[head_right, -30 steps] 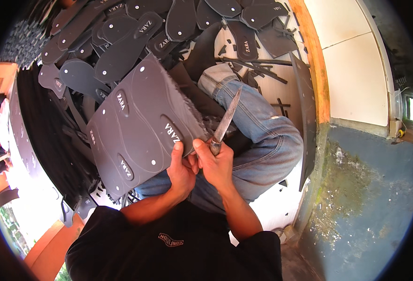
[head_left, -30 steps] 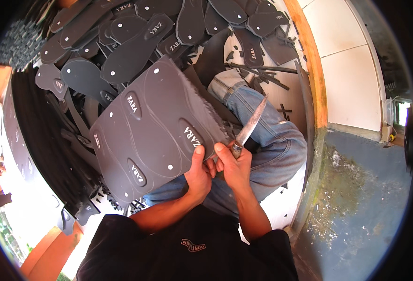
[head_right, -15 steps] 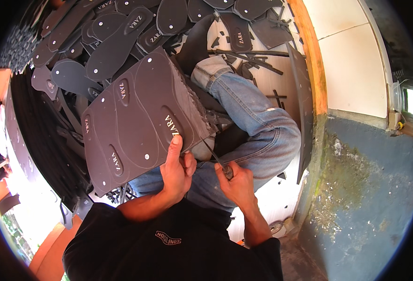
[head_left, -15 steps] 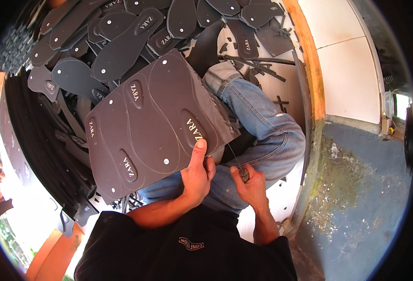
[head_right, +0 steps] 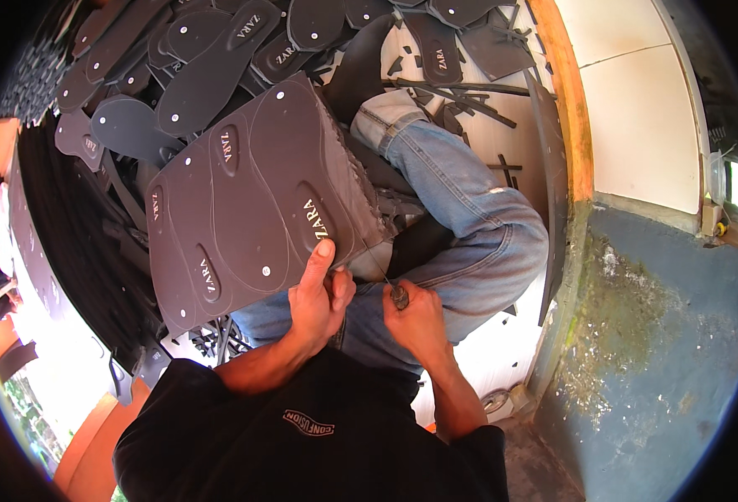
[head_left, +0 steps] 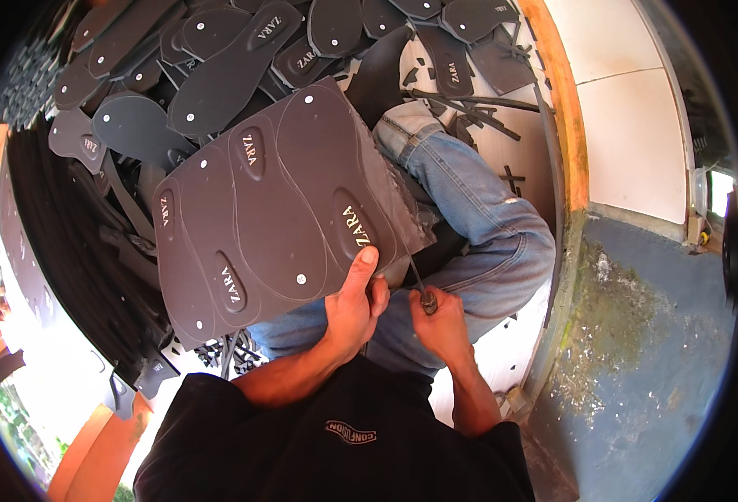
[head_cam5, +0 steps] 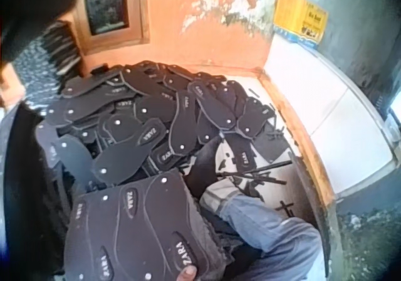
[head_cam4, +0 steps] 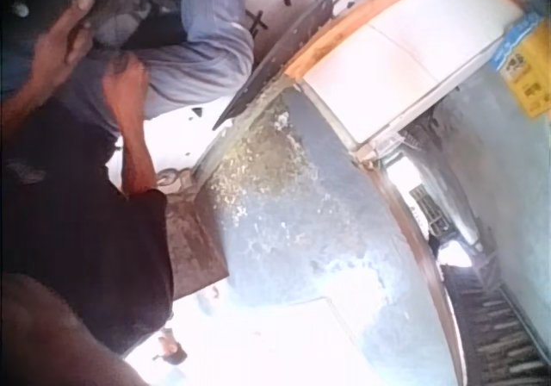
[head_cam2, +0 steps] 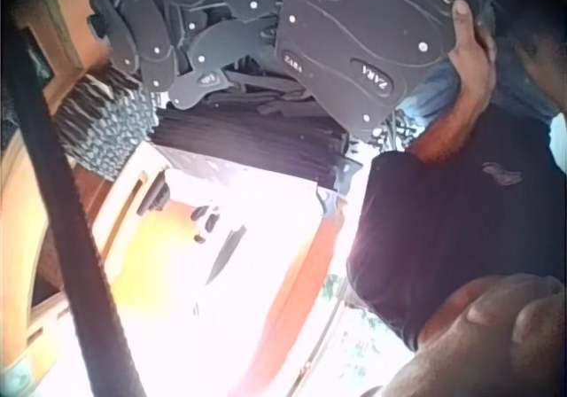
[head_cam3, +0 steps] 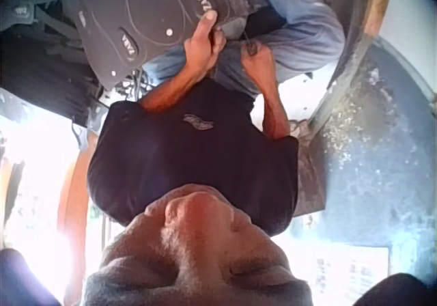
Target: The person uses a knife to cut and trim individual insole shapes from large sheets of dark material marked with brand labels while sitting among a pile of finished components.
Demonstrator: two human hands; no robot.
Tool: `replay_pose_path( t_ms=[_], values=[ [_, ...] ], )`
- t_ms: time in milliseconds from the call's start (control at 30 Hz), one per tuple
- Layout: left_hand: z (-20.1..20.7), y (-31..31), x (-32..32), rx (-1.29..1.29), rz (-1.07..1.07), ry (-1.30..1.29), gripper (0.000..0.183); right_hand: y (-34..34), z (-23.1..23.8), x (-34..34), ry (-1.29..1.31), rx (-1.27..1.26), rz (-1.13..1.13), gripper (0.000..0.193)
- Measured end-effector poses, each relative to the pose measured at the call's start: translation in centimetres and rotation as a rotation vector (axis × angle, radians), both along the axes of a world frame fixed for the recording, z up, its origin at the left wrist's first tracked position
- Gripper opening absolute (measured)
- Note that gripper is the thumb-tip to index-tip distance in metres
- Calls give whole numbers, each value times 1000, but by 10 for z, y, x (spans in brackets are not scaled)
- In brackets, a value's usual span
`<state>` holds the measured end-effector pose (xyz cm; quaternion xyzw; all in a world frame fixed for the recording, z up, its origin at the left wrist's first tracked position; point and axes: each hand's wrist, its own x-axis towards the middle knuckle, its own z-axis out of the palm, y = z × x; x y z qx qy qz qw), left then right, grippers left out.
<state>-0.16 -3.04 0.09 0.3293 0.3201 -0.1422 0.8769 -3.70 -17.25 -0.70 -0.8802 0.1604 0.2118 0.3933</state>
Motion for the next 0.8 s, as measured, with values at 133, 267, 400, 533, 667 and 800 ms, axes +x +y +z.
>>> replay_pose_path(
  t_ms=[133,267,400,533,667,800],
  values=[
    [-5,5,2,-27,-23,13,21,10,-1,15,18,-31,16,25],
    [-8,7,5,-60,5,43,21,18,-13,22,-95,-19,16,28],
    [-13,9,4,-58,19,43,20,22,-10,38,64,-10,29,20],
    [-15,9,1,-82,25,41,20,27,-16,51,100,30,43,19],
    [-10,8,4,-82,46,34,21,35,-20,61,101,77,23,20],
    [-14,10,1,-123,1,35,26,43,-38,65,-42,126,62,29]
  ],
)
